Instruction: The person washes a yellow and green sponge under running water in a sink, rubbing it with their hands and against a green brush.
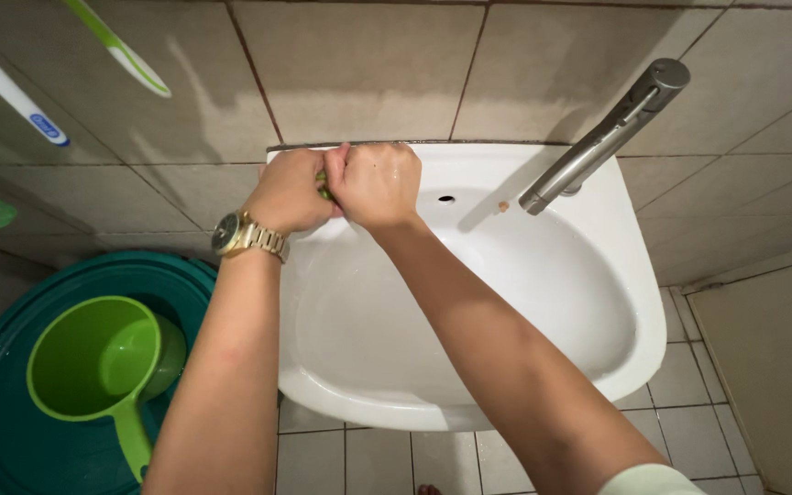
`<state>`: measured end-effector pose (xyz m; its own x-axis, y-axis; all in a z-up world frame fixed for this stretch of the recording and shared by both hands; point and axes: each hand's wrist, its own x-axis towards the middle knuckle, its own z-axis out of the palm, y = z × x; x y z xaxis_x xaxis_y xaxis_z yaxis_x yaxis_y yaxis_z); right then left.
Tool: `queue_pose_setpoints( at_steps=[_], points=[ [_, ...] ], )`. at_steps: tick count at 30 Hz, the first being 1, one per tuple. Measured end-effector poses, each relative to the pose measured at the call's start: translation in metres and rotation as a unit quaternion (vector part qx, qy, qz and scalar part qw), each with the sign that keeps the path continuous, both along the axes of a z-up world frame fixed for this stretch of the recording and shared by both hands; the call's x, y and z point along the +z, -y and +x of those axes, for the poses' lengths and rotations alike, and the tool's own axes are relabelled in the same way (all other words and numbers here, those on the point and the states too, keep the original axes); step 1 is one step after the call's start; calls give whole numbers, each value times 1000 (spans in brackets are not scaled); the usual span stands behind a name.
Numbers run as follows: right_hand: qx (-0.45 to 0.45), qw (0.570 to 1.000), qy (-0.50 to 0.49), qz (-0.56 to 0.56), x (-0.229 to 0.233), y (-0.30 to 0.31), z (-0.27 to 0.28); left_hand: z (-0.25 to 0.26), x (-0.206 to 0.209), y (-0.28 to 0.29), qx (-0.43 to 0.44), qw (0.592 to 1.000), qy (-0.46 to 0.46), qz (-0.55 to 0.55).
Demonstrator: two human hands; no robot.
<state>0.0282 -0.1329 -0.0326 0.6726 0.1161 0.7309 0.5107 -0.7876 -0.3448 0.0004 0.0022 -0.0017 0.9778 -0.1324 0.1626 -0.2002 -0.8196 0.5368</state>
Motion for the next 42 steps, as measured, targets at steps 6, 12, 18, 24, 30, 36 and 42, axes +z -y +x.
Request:
queue_pose_setpoints(
  at_steps=[6,12,18,24,30,36,42],
  points=[
    [49,992,111,22,-2,2,1,-10,-27,7,12,977,211,-16],
    [19,1000,-21,-12,-1,7,-9,-8,-18,2,-4,998,59,-6],
    [25,993,118,-6,2,1,8,-6,-15,8,20,987,157,-8],
    [20,1000,-8,-17,1,10,-14,-14,-12,11,5,997,74,24],
    [10,997,82,-12,1,5,-7,-19,-20,7,-13,979,202,-37],
    [-2,999,37,-23,5,6,-11,-13,-10,5,-17,998,50,19],
    [-4,1000,3,2,-1,7,-27,-19,-4,-4,-52,999,5,3]
  ],
)
